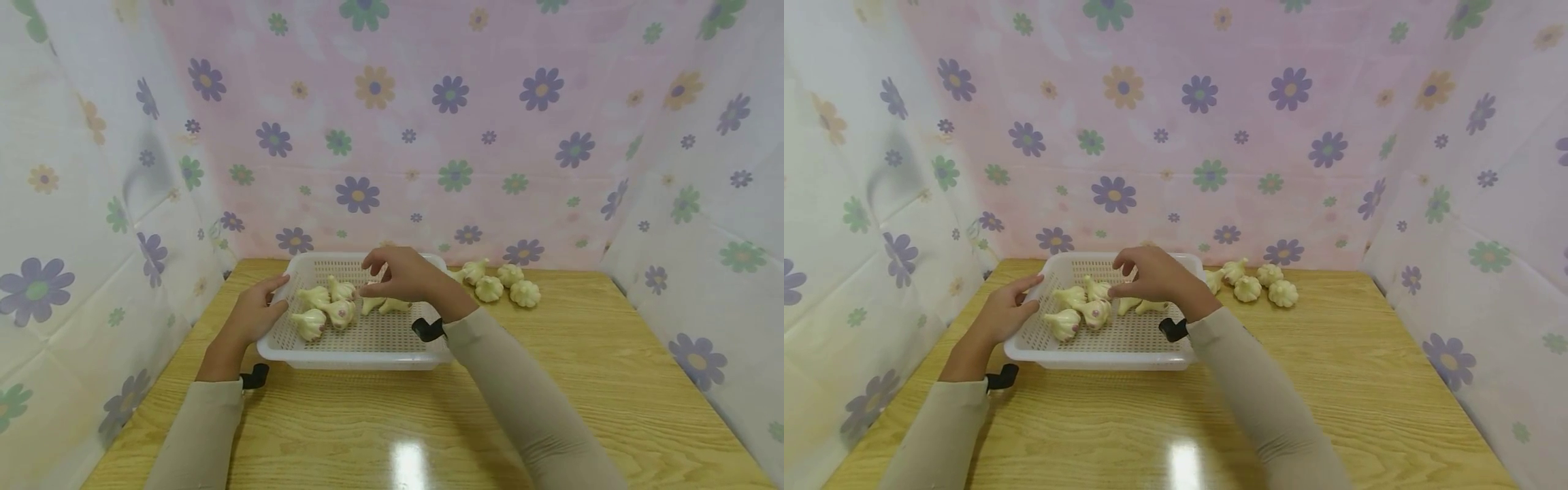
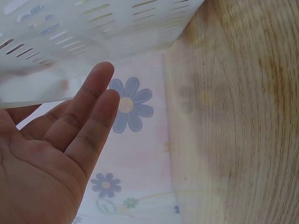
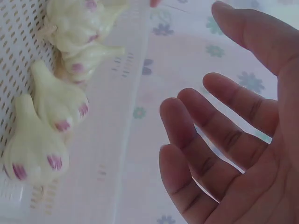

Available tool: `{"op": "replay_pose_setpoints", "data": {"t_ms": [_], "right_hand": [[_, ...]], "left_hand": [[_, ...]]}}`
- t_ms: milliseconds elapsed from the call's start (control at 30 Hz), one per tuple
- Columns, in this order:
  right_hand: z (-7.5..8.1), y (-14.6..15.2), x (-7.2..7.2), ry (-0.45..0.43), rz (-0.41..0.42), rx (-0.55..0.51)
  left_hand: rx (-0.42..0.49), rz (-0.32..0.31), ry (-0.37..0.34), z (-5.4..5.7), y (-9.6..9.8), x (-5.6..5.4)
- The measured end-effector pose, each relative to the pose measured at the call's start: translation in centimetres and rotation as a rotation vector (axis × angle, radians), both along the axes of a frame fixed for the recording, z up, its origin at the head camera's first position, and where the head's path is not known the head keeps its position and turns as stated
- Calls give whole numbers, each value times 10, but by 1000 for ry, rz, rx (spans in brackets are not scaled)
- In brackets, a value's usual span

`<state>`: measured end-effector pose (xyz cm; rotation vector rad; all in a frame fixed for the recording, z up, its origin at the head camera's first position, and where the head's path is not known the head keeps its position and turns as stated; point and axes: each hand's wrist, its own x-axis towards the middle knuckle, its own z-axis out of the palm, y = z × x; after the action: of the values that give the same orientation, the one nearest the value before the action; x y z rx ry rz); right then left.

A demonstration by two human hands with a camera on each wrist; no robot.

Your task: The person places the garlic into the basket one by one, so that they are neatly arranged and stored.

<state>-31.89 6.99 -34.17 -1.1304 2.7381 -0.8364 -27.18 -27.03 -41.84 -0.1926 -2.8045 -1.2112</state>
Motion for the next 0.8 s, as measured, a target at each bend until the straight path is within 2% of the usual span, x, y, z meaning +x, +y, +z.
{"op": "replay_pose_setpoints", "data": {"t_ms": [167,367,567,800], "right_hand": [[0,30,9,59,-57,-59],[-7,66,21,128,-121,-147],[-17,101,34,112,-219,-274],[-23,135,36,108,-304,-316]], "left_hand": [[1,-3,-6,0,0,-1],[2,4,-6,1,0,-1],[7,5,-14,0,-1,0],[11,3,-18,0,0,-1]]}}
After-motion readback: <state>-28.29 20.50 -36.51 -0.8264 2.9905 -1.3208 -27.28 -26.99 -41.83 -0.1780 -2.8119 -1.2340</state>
